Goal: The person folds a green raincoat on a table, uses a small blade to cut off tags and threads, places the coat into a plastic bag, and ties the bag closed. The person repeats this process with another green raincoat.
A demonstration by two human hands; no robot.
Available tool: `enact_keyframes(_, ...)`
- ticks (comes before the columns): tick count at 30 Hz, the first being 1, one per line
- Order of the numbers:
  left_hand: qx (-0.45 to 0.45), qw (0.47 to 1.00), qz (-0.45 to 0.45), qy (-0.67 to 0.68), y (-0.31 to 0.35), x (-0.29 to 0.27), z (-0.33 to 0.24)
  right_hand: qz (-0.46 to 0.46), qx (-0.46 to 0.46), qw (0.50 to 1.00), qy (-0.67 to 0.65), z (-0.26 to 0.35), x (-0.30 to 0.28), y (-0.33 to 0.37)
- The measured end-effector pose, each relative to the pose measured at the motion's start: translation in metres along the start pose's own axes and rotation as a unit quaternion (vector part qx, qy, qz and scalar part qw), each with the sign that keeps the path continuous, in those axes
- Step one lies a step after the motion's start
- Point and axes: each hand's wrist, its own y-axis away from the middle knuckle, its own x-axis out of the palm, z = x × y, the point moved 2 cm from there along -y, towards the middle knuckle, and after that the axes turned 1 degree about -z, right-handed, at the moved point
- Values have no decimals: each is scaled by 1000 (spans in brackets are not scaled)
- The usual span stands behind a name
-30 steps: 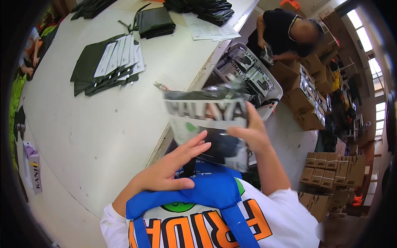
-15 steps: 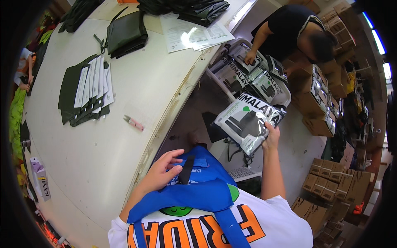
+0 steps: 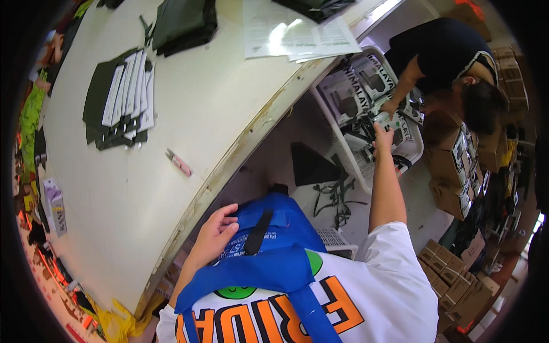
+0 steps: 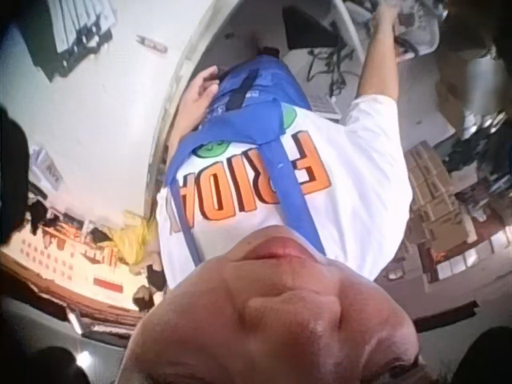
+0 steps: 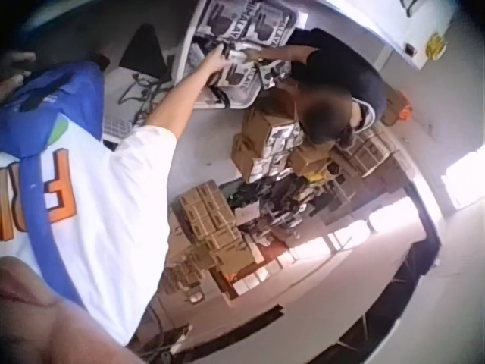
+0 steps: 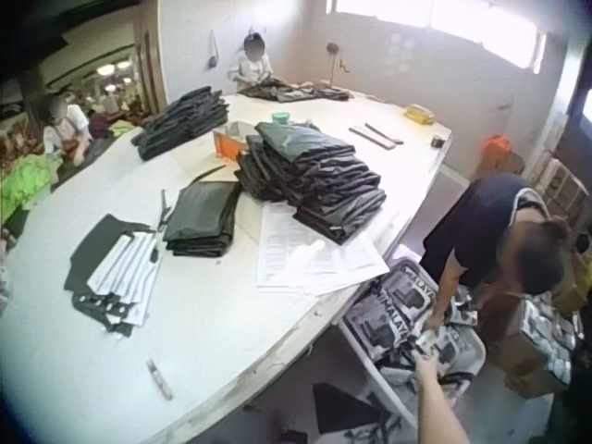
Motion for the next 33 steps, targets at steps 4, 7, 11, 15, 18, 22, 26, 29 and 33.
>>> enact_keyframes(4, -4, 997, -80, 19, 15, -13, 45, 191, 82, 978, 9, -37, 34, 66)
enact_keyframes(7, -10, 992, -129, 5, 38, -35, 85, 360, 38, 927, 103, -76, 65, 120)
enact_keyframes(11, -39, 953, -288, 91, 65, -40, 213, 553, -65, 802, 216, -47, 123, 277)
enact_keyframes(15, -136, 886, -410, 170, 87, 11, 361, 728, -112, 604, 304, 36, 154, 445)
enact_keyframes(18, -268, 807, -454, 266, 67, 105, 468, 767, -158, 497, 374, 46, 179, 512)
enact_keyframes(22, -388, 721, -415, 397, 20, 249, 551, 743, -260, 366, 496, 40, 200, 586)
enact_keyframes(26, -392, 621, -526, 430, 10, 270, 593, 761, -514, 200, 342, 16, 212, 679)
enact_keyframes(29, -464, 576, -528, 417, 41, 233, 643, 640, -758, 18, 128, 15, 247, 728)
enact_keyframes(33, -563, 556, -538, 291, 66, 207, 762, 532, -831, 53, 153, -21, 269, 779)
